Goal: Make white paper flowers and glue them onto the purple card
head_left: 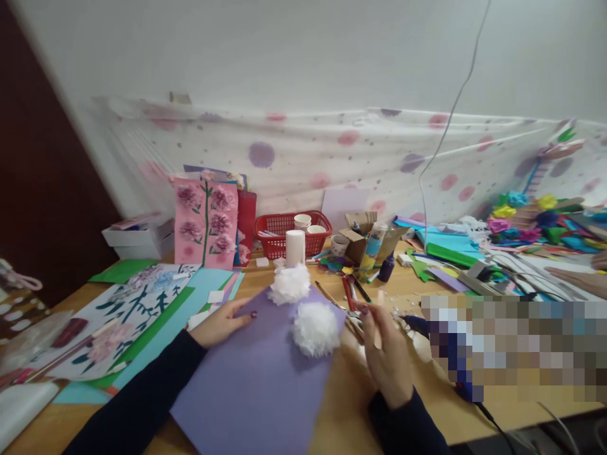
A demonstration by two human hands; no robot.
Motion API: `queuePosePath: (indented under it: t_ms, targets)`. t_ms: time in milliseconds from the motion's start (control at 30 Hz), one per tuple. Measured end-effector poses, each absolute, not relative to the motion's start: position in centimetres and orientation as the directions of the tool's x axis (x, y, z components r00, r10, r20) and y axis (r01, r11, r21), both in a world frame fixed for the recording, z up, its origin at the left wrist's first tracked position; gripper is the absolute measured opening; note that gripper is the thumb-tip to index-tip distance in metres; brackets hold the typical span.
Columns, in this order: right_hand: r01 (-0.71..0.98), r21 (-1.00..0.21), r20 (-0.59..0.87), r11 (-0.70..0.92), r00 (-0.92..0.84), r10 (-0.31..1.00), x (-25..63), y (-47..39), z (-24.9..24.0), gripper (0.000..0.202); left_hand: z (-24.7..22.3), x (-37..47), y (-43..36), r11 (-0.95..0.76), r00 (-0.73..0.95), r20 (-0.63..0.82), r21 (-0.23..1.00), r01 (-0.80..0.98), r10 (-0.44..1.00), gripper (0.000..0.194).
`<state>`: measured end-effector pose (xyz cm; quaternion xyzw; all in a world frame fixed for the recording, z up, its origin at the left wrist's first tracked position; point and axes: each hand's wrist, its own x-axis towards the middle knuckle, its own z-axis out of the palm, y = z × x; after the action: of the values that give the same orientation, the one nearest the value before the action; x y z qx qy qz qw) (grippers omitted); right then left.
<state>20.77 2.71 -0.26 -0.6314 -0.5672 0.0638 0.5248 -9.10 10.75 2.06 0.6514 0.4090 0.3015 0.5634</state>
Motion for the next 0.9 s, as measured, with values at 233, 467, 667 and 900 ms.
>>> queuePosePath:
  t_ms: [233, 467, 667, 900]
  targets:
    - [0.616, -0.714, 0.661, 0.331, 0.438, 0.609, 20.8, 2.2, -0.4, 0.031, 3.4, -11.1, 11.7, -0.24, -0.053, 0.241, 0.971, 0.02, 0.969, 0.07]
    - [0.394, -0.871, 0.453, 0.294, 0.411, 0.791, 20.0, 2.9, 1.6, 0.037, 2.3, -9.5, 11.4, -0.276, -0.141, 0.269, 0.96, -0.038, 0.953, 0.068]
    - [-0.26, -0.95, 0.16, 0.175, 0.077, 0.984, 18.0, 5.9, 4.6, 0.051, 3.1, -8.0, 9.9, -0.291, -0.138, 0.287, 0.957, -0.013, 0.948, 0.062]
    - [-0.248, -0.959, 0.152, 0.134, -0.055, 0.987, 16.9, 8.4, 4.8, 0.039, 5.9, -7.8, 12.1, -0.434, -0.148, 0.44, 0.898, 0.068, 0.886, 0.044]
